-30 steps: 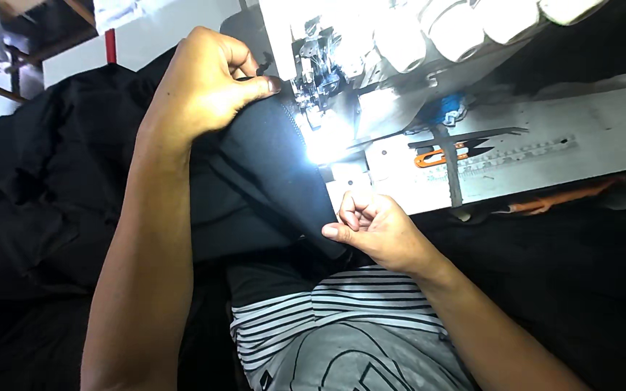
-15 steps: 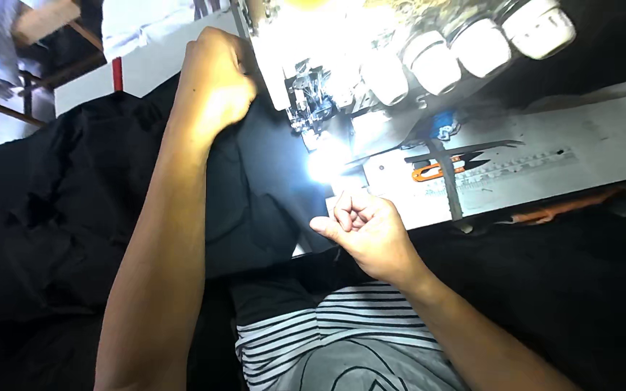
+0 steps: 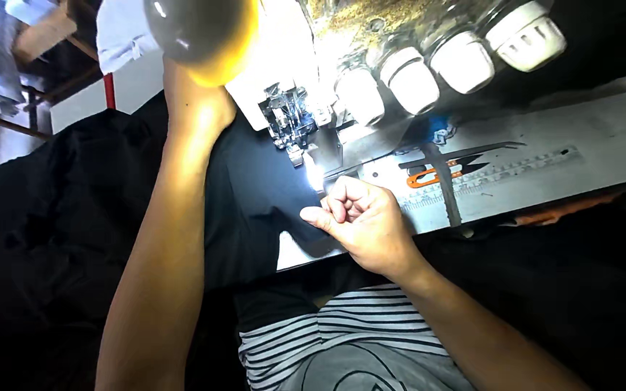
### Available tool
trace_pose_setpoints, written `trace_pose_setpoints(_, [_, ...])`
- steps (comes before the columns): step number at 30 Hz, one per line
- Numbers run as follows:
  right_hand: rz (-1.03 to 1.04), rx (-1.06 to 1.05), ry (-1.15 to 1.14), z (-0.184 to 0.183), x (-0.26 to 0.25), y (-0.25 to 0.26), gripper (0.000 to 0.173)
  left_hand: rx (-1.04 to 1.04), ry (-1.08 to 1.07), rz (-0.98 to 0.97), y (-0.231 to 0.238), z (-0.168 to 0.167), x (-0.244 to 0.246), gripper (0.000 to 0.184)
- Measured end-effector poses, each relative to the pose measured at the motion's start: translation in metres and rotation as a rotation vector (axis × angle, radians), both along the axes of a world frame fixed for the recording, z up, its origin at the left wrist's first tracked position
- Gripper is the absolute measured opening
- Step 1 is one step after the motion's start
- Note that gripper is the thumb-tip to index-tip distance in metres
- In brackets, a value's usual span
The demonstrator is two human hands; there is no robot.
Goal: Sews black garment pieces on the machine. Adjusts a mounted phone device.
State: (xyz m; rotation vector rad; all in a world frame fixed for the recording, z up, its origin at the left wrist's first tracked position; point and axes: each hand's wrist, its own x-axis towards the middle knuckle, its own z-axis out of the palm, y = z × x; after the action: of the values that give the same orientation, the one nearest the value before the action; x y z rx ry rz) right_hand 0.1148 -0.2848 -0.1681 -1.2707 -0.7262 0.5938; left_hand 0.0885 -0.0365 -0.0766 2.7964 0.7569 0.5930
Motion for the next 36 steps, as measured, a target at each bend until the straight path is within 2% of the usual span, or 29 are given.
trace_pose_setpoints(6, [-0.019, 0.003, -0.060, 0.003, 0.002, 0.001, 0.030, -0.092, 0.044, 0.157, 0.001, -0.001, 0.011, 0.057])
trace_pose_setpoints(10, [-0.027, -0.001, -0.102, 0.006, 0.004, 0.002, 0.030, -0.107, 0.055, 0.192, -0.005, 0.002, 0.015, 0.035])
trace_pose_setpoints(14, [-0.039, -0.011, -0.149, 0.005, 0.002, 0.002, 0.030, -0.088, 0.088, 0.228, -0.014, 0.005, 0.013, 0.035])
trace_pose_setpoints(16, [-0.045, -0.031, -0.161, 0.006, -0.001, -0.001, 0.029, -0.022, 0.033, 0.198, -0.023, 0.005, -0.006, 0.039])
trace_pose_setpoints(18, [-0.034, -0.046, -0.134, 0.010, -0.006, -0.008, 0.027, 0.007, -0.158, 0.089, -0.046, 0.004, -0.045, 0.040])
trace_pose_setpoints(20, [0.008, -0.047, -0.038, 0.013, -0.009, -0.018, 0.023, -0.091, -0.304, -0.094, -0.092, -0.001, -0.091, 0.046])
trace_pose_setpoints(21, [0.020, -0.052, 0.012, 0.015, -0.011, -0.022, 0.021, -0.156, -0.334, -0.187, -0.115, -0.011, -0.107, 0.055])
trace_pose_setpoints(23, [0.034, -0.064, 0.062, 0.017, -0.015, -0.026, 0.020, -0.138, -0.249, -0.261, -0.145, -0.040, -0.121, 0.077])
trace_pose_setpoints(24, [0.042, -0.059, 0.081, 0.017, -0.016, -0.026, 0.020, -0.071, -0.204, -0.240, -0.154, -0.055, -0.120, 0.076])
trace_pose_setpoints(26, [0.060, -0.050, 0.104, 0.018, -0.018, -0.024, 0.021, 0.062, -0.247, -0.183, -0.159, -0.077, -0.111, 0.059])
trace_pose_setpoints(29, [0.057, -0.062, 0.118, 0.022, -0.016, -0.025, 0.022, 0.041, -0.414, -0.128, -0.162, -0.084, -0.105, 0.025])
trace_pose_setpoints(36, [0.030, -0.113, 0.124, 0.015, -0.012, -0.028, 0.022, -0.070, -0.418, -0.100, -0.168, -0.080, -0.119, 0.029])
